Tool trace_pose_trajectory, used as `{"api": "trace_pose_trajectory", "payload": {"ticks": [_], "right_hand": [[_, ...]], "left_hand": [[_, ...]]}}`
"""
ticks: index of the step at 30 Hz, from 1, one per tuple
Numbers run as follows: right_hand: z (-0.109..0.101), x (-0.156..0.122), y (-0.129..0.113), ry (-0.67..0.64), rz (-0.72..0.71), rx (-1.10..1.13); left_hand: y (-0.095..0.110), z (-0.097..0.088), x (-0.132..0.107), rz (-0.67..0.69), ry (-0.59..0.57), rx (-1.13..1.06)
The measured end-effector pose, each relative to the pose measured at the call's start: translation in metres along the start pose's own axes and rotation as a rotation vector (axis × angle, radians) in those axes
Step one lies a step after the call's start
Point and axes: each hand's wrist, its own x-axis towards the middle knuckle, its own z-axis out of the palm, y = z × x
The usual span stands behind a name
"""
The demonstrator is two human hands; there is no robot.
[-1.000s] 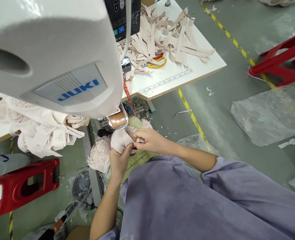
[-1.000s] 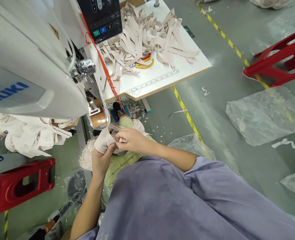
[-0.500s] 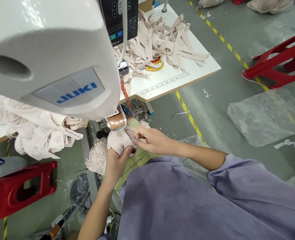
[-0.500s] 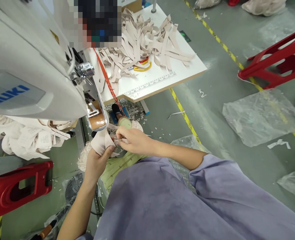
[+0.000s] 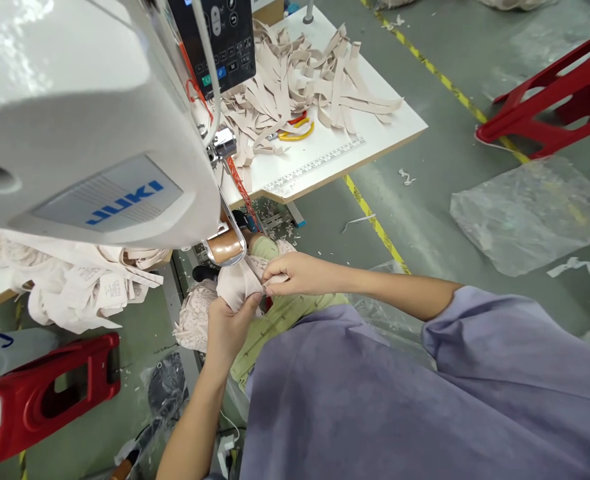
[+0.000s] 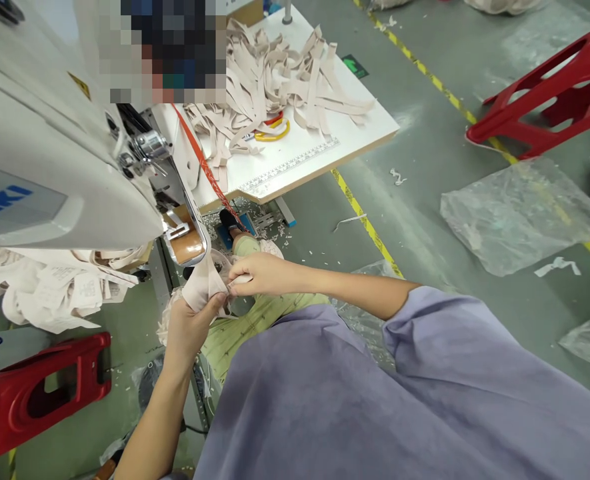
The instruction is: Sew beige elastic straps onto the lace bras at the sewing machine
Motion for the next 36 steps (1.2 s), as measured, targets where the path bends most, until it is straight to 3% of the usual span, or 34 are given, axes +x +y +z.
{"api": "trace_pose_trajectory", "payload": {"ticks": [5, 11, 18, 22, 26, 30, 34, 36], "right_hand": [[0.006, -0.001, 0.003, -0.036, 0.174, 0.259], [0.01, 0.0, 0.006, 0.008, 0.203, 0.486], [0.011, 0.002, -0.004, 0.128, 0.125, 0.231], [0.01, 0.005, -0.011, 0.19, 0.104, 0.113], [-0.01, 0.008, -0.027, 0.031, 0.124, 0.259], [-0.034, 0.014, -0.051, -0.094, 0.148, 0.46], [-0.047, 0.028, -0.077, -0.272, 0.1, 0.417], [-0.053, 0.033, -0.091, -0.357, 0.052, 0.34]], "left_hand": [[-0.009, -0.002, 0.004, -0.099, -0.028, -0.096], [-0.02, 0.009, 0.012, -0.156, 0.043, -0.369], [-0.018, 0.027, 0.014, -0.129, 0.197, -0.481], [-0.007, 0.026, 0.009, -0.088, 0.203, -0.453], [-0.02, 0.013, -0.004, -0.051, 0.225, -0.442], [-0.041, 0.011, -0.017, 0.063, 0.275, -0.682], [-0.028, 0.014, -0.02, 0.103, 0.184, -0.748], [-0.015, 0.011, -0.02, 0.119, 0.194, -0.749]]}}
